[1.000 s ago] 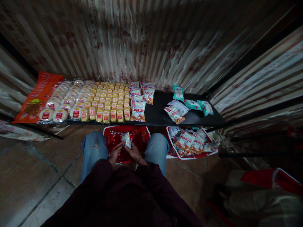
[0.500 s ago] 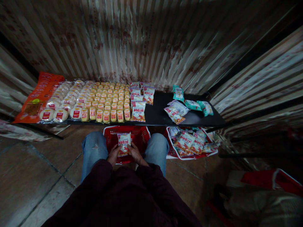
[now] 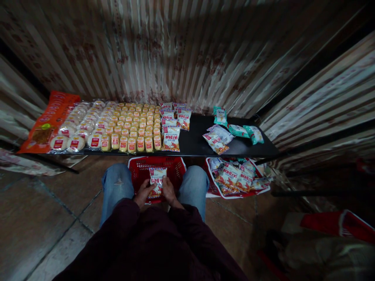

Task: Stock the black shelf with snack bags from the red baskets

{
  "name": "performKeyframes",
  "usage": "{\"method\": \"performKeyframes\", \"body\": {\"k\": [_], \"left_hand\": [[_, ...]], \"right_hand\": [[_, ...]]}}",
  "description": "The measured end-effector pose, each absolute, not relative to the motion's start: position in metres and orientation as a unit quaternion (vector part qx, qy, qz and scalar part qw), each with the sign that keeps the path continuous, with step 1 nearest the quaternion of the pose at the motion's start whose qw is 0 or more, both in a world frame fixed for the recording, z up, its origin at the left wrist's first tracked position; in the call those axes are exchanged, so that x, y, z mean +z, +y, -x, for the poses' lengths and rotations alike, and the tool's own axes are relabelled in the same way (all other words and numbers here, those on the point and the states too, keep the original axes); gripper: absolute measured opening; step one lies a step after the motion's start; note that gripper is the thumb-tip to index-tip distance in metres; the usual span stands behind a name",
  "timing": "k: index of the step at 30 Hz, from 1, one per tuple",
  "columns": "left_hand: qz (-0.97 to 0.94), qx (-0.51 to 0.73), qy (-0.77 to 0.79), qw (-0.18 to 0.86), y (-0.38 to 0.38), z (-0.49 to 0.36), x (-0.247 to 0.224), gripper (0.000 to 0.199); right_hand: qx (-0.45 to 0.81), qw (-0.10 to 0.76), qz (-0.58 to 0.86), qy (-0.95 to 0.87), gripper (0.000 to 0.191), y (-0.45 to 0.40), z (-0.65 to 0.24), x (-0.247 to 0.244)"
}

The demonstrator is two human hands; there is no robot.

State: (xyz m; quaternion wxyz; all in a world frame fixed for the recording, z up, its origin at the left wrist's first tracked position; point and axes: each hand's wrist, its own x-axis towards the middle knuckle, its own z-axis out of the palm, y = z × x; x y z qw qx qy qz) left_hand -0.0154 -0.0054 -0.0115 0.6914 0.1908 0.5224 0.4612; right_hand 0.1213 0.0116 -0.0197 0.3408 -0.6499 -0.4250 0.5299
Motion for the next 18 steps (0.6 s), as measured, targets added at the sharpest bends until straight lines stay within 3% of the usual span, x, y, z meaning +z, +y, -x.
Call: {"method": "performKeyframes", "body": {"k": [6,18], "left_hand": [[-0.220,0.458,0.516,0.690,-0.004,0.009,0.005,0.069],[-0.212,0.436,0.689,0.539,0.015,0.005,0.021,0.051]], "right_hand": [[0.412,0.298,0.727,-0.462,0.062,0.014,-0.121,-0.014],[0.454,0.368,0.684,-0.436,0.057,0.012,-0.119,-0.010]]}}
